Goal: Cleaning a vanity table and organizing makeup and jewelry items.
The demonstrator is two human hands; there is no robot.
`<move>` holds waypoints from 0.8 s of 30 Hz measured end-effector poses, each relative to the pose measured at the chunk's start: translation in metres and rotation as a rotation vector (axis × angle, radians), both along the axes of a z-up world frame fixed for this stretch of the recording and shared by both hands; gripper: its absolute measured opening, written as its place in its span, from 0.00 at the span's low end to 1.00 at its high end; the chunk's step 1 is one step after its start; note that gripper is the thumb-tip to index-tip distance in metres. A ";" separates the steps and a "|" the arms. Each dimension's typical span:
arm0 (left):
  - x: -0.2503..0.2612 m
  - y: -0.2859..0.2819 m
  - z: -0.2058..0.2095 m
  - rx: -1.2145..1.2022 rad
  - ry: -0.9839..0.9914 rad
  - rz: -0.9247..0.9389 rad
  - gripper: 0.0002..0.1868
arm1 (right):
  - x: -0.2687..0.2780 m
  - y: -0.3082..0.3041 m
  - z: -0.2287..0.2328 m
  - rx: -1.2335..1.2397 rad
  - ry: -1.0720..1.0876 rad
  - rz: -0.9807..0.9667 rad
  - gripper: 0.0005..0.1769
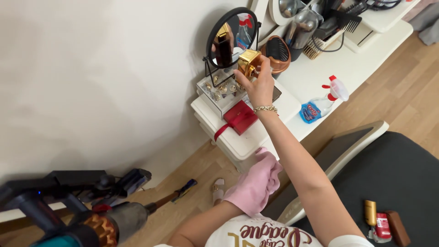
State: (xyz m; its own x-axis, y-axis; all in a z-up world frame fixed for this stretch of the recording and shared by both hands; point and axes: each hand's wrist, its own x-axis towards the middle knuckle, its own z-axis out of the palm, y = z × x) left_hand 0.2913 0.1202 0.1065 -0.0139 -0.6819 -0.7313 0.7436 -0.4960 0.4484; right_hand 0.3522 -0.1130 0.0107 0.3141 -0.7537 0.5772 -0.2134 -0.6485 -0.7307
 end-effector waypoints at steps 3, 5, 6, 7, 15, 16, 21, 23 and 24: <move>0.004 -0.003 -0.020 -0.119 0.050 0.063 0.07 | 0.002 -0.003 -0.002 0.031 0.029 -0.049 0.38; 0.008 -0.004 -0.017 -0.070 0.055 0.071 0.07 | 0.001 -0.004 -0.004 -0.061 0.054 -0.087 0.38; 0.009 -0.005 -0.017 -0.069 0.055 0.063 0.07 | 0.002 -0.003 -0.005 -0.060 0.054 -0.095 0.38; 0.010 -0.005 -0.017 -0.048 0.055 0.050 0.07 | 0.002 -0.003 -0.004 -0.041 0.054 -0.084 0.38; 0.006 -0.011 -0.026 -0.029 0.114 0.037 0.07 | 0.003 -0.003 -0.008 0.000 0.052 -0.081 0.40; 0.004 -0.012 -0.033 -0.023 0.135 0.045 0.08 | 0.002 -0.003 -0.008 0.031 0.052 -0.048 0.42; -0.002 -0.016 -0.049 -0.050 0.136 0.044 0.08 | -0.014 0.002 -0.021 0.087 0.090 -0.023 0.55; -0.012 -0.023 -0.073 -0.139 0.145 0.061 0.09 | -0.042 0.004 -0.028 0.060 0.057 0.037 0.64; -0.015 -0.027 -0.061 -0.135 0.145 -0.003 0.09 | -0.059 0.009 -0.029 0.061 0.052 -0.027 0.64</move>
State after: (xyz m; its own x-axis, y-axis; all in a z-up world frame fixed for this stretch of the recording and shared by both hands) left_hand 0.2768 0.0929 0.0452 -0.1153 -0.7732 -0.6236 0.8038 -0.4414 0.3987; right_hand 0.2934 -0.1038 -0.0186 0.3218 -0.7958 0.5130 -0.2687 -0.5963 -0.7564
